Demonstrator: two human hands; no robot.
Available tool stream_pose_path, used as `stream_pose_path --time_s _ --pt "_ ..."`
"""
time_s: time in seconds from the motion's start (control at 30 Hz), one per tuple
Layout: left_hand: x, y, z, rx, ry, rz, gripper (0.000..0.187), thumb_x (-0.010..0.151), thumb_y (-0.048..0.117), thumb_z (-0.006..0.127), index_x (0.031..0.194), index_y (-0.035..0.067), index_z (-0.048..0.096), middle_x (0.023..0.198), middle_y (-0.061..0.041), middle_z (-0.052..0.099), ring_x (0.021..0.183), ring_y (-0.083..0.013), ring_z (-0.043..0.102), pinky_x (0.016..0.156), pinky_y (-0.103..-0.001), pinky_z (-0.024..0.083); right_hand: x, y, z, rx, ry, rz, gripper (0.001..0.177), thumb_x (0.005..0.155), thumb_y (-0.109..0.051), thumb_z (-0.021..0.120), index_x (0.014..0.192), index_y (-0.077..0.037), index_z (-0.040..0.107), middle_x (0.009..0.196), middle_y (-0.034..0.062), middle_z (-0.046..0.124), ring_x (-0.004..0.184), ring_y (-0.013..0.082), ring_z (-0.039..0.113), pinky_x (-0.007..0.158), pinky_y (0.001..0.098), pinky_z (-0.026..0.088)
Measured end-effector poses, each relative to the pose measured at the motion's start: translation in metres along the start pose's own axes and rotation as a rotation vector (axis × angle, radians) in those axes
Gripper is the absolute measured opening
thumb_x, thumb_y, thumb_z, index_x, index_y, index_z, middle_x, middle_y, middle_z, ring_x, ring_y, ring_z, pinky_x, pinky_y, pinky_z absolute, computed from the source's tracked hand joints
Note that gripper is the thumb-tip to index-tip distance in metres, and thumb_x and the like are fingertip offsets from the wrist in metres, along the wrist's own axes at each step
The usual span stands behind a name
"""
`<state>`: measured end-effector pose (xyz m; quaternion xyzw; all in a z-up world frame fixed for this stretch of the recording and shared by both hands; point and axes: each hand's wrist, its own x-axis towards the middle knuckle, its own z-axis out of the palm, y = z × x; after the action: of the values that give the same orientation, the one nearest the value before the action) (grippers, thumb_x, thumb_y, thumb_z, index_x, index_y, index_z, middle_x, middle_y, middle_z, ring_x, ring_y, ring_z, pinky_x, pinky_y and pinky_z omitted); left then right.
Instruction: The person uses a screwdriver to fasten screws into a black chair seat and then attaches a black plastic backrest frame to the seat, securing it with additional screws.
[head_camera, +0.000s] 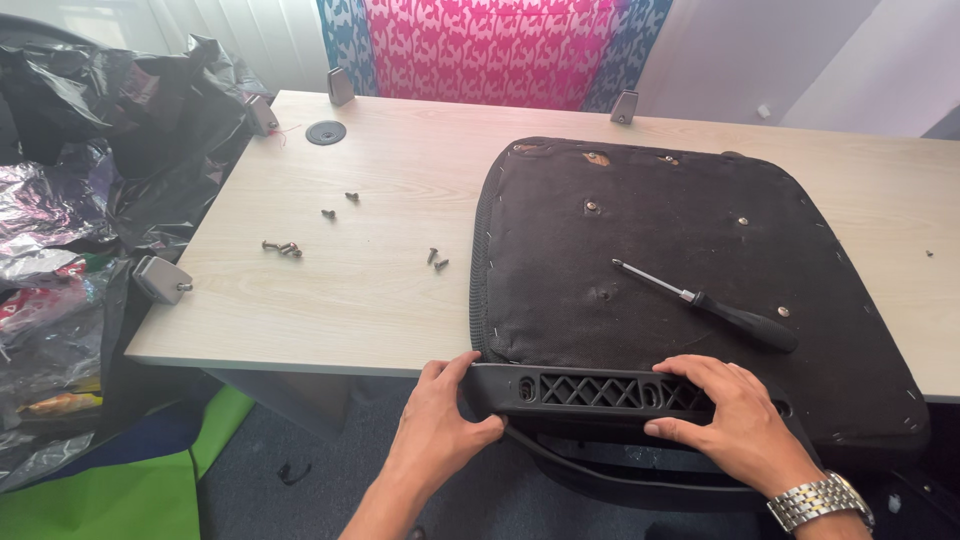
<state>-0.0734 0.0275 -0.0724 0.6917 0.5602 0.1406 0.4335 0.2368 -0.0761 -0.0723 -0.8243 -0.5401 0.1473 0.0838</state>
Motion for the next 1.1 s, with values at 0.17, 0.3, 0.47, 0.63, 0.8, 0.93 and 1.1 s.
stream_pose_path --time_s 0.17,0.3,0.47,0.63,0.8,0.93,1.1 --pt "0.01 -0.014 -0.009 -0.004 -0.059 0.069 0.102 0.062 0.022 0.076 0.154 0.016 0.032 0.136 -0.015 0.051 0.13 -0.0287 0.053 0.107 -0.041 0.047 -0.001 -0.011 -0.005 -0.059 -0.009 -0.045 0.079 0.061 -0.061 0.088 0.131 -0.033 0.065 0.138 -0.0073 0.061 0.138 0.0173 0.047 0.122 0.0499 0.031" --pt "0.033 -0.027 -0.017 -0.098 0.011 0.055 0.083 0.069 0.025 0.071 0.147 0.015 0.045 0.135 -0.014 0.059 0.124 -0.0275 0.06 0.101 -0.04 0.051 -0.003 -0.027 0.0 -0.078 0.032 -0.078 0.095 0.058 -0.06 0.09 0.141 -0.028 0.058 0.147 0.007 0.049 0.142 0.0331 0.033 0.109 0.0578 0.031" --pt "0.083 -0.038 -0.024 -0.129 0.201 0.027 0.054 0.078 0.027 0.067 0.128 0.009 0.065 0.12 -0.014 0.072 0.11 -0.0256 0.071 0.096 -0.038 0.056 -0.002 -0.056 0.006 0.115 0.177 -0.128 0.076 0.067 -0.056 0.08 0.132 -0.02 0.064 0.141 0.0093 0.057 0.133 0.0295 0.049 0.103 0.0533 0.045" --pt "0.136 -0.034 -0.031 0.009 0.336 0.079 0.039 0.081 0.022 0.069 0.118 0.011 0.074 0.117 -0.013 0.071 0.107 -0.0291 0.069 0.099 -0.039 0.052 0.002 -0.078 0.01 0.262 0.295 -0.137 0.043 0.081 -0.044 0.071 0.112 -0.014 0.073 0.118 0.0041 0.074 0.112 0.0224 0.07 0.096 0.0437 0.055" --pt "0.168 -0.028 -0.029 0.252 0.409 0.257 0.034 0.081 0.01 0.069 0.115 0.009 0.073 0.118 -0.012 0.065 0.115 -0.0314 0.058 0.094 -0.043 0.051 0.006 -0.079 0.005 0.308 0.358 -0.062 0.036 0.083 -0.04 0.07 0.108 -0.014 0.075 0.113 0.003 0.076 0.109 0.0213 0.072 0.095 0.0431 0.055" --pt "0.178 -0.032 -0.021 0.448 0.366 0.324 0.018 0.094 0.012 0.062 0.104 0.001 0.073 0.119 -0.009 0.066 0.117 -0.0293 0.057 0.094 -0.041 0.053 0.01 -0.068 0.001 0.311 0.404 -0.062 0.033 0.084 -0.036 0.069 0.108 -0.014 0.075 0.106 0.0019 0.079 0.104 0.0172 0.074 0.094 0.0396 0.057" --pt "0.189 -0.033 -0.015 0.556 0.404 0.383 0.018 0.089 0.009 0.065 0.102 -0.002 0.072 0.112 -0.014 0.068 0.112 -0.0277 0.06 0.094 -0.037 0.054 0.012 -0.054 0.0 0.346 0.419 0.02 0.031 0.085 -0.034 0.069 0.107 -0.013 0.075 0.102 0.0024 0.08 0.098 0.0153 0.076 0.09 0.0368 0.058"
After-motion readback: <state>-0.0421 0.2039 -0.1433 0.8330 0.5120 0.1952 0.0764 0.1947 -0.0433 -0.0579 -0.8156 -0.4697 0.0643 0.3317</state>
